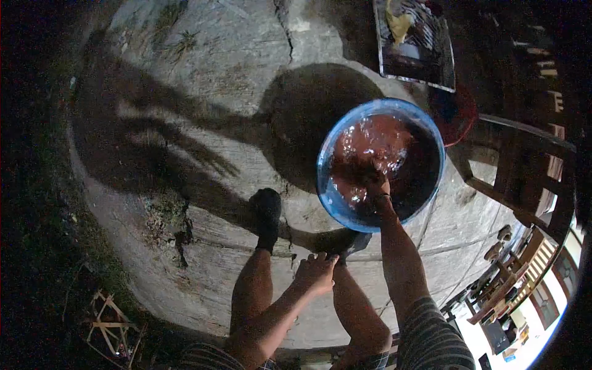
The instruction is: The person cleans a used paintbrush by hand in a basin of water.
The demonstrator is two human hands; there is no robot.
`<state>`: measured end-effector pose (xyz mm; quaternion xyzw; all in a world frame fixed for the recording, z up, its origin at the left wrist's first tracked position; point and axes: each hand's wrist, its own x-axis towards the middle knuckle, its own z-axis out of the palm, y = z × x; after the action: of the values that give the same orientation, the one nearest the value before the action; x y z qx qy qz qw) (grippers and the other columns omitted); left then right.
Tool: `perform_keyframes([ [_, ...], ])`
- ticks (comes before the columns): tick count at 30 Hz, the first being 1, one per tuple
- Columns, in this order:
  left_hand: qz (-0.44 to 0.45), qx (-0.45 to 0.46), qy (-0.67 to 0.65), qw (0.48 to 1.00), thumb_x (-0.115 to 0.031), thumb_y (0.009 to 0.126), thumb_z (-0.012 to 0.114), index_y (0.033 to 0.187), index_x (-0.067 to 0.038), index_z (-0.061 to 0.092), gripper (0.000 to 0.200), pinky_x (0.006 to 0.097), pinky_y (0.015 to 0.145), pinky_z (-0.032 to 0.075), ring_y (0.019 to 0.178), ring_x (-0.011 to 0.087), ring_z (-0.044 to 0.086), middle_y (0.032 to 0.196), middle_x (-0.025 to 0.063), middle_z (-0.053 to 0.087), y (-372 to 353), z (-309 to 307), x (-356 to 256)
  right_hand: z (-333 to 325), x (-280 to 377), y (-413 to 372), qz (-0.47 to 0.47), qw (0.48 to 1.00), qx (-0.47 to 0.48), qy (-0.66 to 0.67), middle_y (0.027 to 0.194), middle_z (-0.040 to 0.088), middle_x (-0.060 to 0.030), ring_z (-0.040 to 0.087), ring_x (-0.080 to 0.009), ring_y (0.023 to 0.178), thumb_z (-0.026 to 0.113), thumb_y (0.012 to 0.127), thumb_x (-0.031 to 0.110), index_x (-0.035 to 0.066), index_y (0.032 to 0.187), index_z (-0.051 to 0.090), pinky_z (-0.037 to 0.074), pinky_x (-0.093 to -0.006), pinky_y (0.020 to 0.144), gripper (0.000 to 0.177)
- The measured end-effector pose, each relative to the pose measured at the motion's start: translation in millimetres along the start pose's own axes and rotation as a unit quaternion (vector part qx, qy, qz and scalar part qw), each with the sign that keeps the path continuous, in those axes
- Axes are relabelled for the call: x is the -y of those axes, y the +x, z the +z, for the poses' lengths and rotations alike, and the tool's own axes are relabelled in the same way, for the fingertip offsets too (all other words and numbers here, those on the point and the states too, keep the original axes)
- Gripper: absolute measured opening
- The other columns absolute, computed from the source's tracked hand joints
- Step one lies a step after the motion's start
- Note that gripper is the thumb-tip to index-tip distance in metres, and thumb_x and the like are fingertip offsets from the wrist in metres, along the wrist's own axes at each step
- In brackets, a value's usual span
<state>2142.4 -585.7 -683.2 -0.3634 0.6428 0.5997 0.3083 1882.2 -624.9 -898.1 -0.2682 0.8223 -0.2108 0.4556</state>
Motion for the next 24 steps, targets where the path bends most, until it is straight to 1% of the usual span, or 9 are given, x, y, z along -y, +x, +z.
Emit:
perform_keyframes([
  [9, 0.010, -0.002, 0.029, 1.000, -0.029, 0.071, 0.066, 0.133, -0.015, 0.036, 0.070, 0.0518, 0.095, 0.034, 0.108, 0.0346, 0.049, 0.126, 0.0161, 0.044, 5, -4, -10, 17, 2, -5, -0.032, 0.998, 0.042, -0.027, 0.111, 0.058, -0.0101, 0.055, -0.0207, 0.094, 0.052, 0.084, 0.034, 0.004, 0.114, 0.051, 0.041, -0.0345, 0.087, 0.042],
  [13, 0.000, 0.026, 0.004, 1.000, -0.026, 0.071, 0.065, 0.132, -0.015, 0.037, 0.069, 0.0515, 0.095, 0.034, 0.112, 0.0345, 0.046, 0.127, 0.0163, 0.043, 6, -10, -16, 32, -71, 25, -0.282, 0.926, 0.062, -0.243, 0.116, 0.055, -0.0083, 0.053, -0.0194, 0.097, 0.047, 0.088, 0.029, 0.006, 0.118, 0.048, 0.038, -0.0335, 0.092, 0.037],
  [14, 0.002, 0.028, -0.006, 1.000, -0.026, 0.071, 0.065, 0.132, -0.015, 0.037, 0.068, 0.0513, 0.095, 0.034, 0.114, 0.0344, 0.045, 0.127, 0.0164, 0.043, 5, -12, -17, 38, -95, 38, -0.304, 0.923, 0.083, -0.221, 0.118, 0.054, -0.0079, 0.052, -0.0191, 0.098, 0.046, 0.089, 0.028, 0.006, 0.118, 0.047, 0.037, -0.0333, 0.094, 0.036],
  [15, 0.002, 0.029, -0.017, 0.999, -0.025, 0.071, 0.064, 0.132, -0.015, 0.037, 0.068, 0.0511, 0.095, 0.034, 0.115, 0.0342, 0.044, 0.127, 0.0164, 0.043, 6, -13, -18, 48, -124, 54, -0.194, 0.965, 0.161, 0.066, 0.114, 0.056, -0.0071, 0.052, -0.0194, 0.097, 0.046, 0.089, 0.026, 0.007, 0.116, 0.049, 0.038, -0.0331, 0.093, 0.033],
  [16, -0.004, 0.030, -0.016, 0.999, -0.024, 0.071, 0.064, 0.132, -0.015, 0.037, 0.068, 0.0507, 0.095, 0.035, 0.115, 0.0342, 0.044, 0.127, 0.0166, 0.043, 7, -13, -19, 54, -140, 65, -0.062, 0.908, 0.227, 0.347, 0.111, 0.057, -0.0064, 0.052, -0.0198, 0.096, 0.046, 0.089, 0.024, 0.008, 0.113, 0.052, 0.038, -0.0330, 0.092, 0.029],
  [17, -0.014, 0.030, -0.015, 0.999, -0.024, 0.070, 0.064, 0.132, -0.015, 0.038, 0.068, 0.0503, 0.095, 0.035, 0.115, 0.0342, 0.043, 0.127, 0.0167, 0.043, 8, -11, -20, 51, -139, 68, 0.030, 0.906, 0.149, 0.395, 0.100, 0.060, -0.0061, 0.055, -0.0196, 0.085, 0.049, 0.088, 0.026, 0.007, 0.105, 0.055, 0.043, -0.0330, 0.079, 0.026],
  [20, -0.022, 0.001, -0.018, 1.000, -0.024, 0.071, 0.067, 0.131, -0.014, 0.038, 0.068, 0.0492, 0.091, 0.038, 0.115, 0.0353, 0.043, 0.126, 0.0186, 0.043, 7, -2, -16, 29, -61, 27, 0.074, 0.885, 0.172, 0.426, 0.092, 0.064, -0.0133, 0.062, -0.0224, 0.075, 0.053, 0.089, 0.024, 0.001, 0.100, 0.060, 0.051, -0.0323, 0.065, 0.027],
  [23, -0.020, -0.003, -0.037, 0.999, -0.024, 0.070, 0.068, 0.131, -0.013, 0.038, 0.069, 0.0481, 0.088, 0.041, 0.110, 0.0371, 0.046, 0.127, 0.0191, 0.043, 3, -12, -15, 21, 27, -5, 0.114, 0.960, 0.127, 0.223, 0.106, 0.060, -0.0139, 0.060, -0.0213, 0.088, 0.052, 0.089, 0.022, -0.001, 0.111, 0.056, 0.050, -0.0316, 0.079, 0.032],
  [24, -0.023, -0.009, -0.034, 0.999, -0.024, 0.070, 0.069, 0.131, -0.013, 0.038, 0.070, 0.0481, 0.088, 0.041, 0.109, 0.0374, 0.047, 0.125, 0.0192, 0.044, 3, -11, -13, 17, 29, 7, 0.060, 0.989, 0.072, -0.115, 0.108, 0.059, -0.0136, 0.059, -0.0208, 0.090, 0.053, 0.089, 0.024, 0.000, 0.112, 0.055, 0.049, -0.0311, 0.080, 0.033],
])
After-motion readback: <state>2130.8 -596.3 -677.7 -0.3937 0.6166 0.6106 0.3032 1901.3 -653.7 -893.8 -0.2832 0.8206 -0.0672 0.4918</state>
